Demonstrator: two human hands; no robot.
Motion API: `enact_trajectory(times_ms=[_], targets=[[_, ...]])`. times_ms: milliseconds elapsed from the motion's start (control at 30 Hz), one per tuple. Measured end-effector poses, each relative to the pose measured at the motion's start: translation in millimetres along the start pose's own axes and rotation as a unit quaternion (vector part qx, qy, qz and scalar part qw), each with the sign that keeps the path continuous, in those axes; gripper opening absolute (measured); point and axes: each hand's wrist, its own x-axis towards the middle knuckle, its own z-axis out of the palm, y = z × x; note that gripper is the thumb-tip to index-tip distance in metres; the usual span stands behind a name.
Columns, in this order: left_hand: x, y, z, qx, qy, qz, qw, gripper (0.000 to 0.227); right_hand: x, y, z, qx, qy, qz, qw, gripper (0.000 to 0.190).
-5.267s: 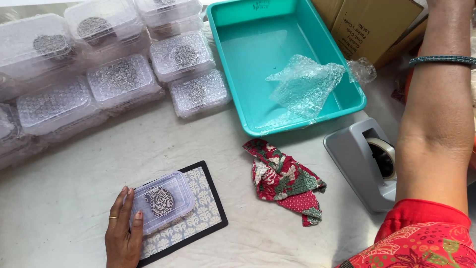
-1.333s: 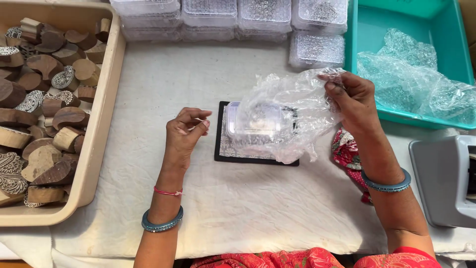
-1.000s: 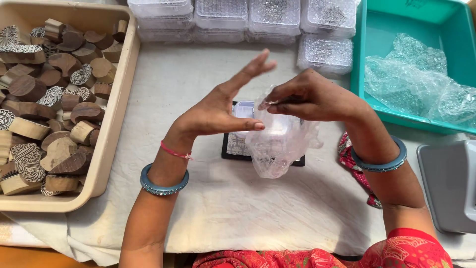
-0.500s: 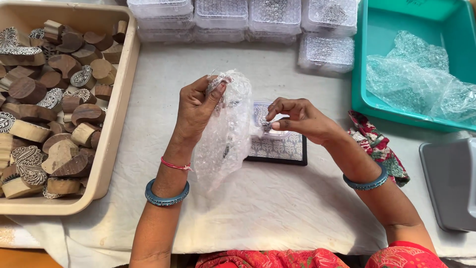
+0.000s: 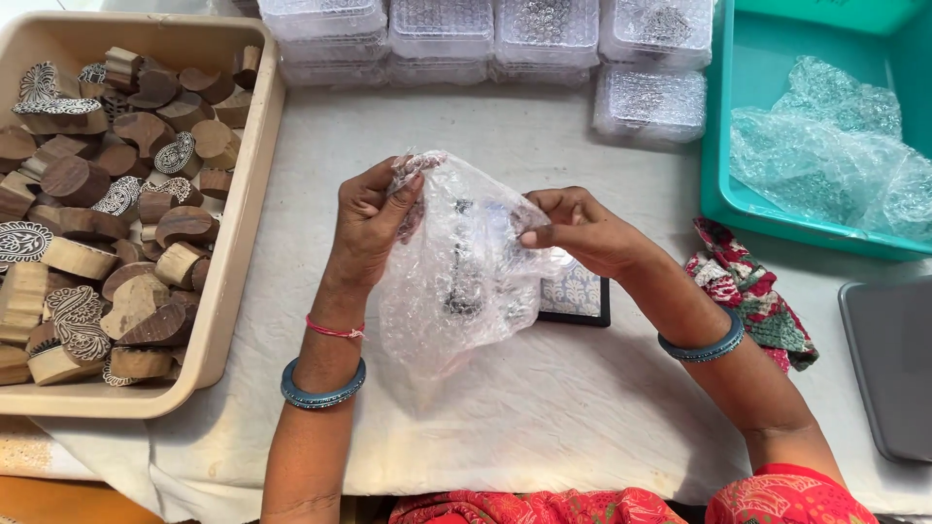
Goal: The person wipes a clear plastic container with a cloth, places a wooden block inside, and closes the lid. They then wrap the container in bubble wrap and secure it with tape.
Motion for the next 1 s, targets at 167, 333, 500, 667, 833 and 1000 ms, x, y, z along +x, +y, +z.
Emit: enact_trajectory(times_ms=[167,333,500,667,833,1000], targets=[[-10.1,20.4,-33.3,0.275,0.028,-0.092,0.957,0.027,-18.8,-34.2,1.0,0.146,0.117,-0.039,0.982,0.022],[-9.1,44.6,-11.9,0.490,-0.064,-0.082,0.865,0.072,-18.4,-23.2,0.0,0.017,0.143,-0.071,0.987,0.021],[19.6,27.4,46.5,0.356,-0.178,0.103,0.911,0.079,-4.2,-12.5,17.1,-0.074,0.110,-0.026,0.991,0.028],[46.3,-3.0,56.3,0.205,-0.202,-0.157,0.945,0.038,-8.1,-51.3,33.4,-0.008,0.126,-0.061,0.990,0.043],[50.3,-14.9,53.2,0.117,-0.142,-0.133,0.974,0.024,-21.8,-18.6,3.3,-0.039,0.179,-0.054,0.982,0.038],[47.7,-11.3,48.7,-0.100,-0.005,-0.100,0.990,0.025,-36.9,-3.1,-14.5,0.011,0.270,-0.129,0.954,0.019]])
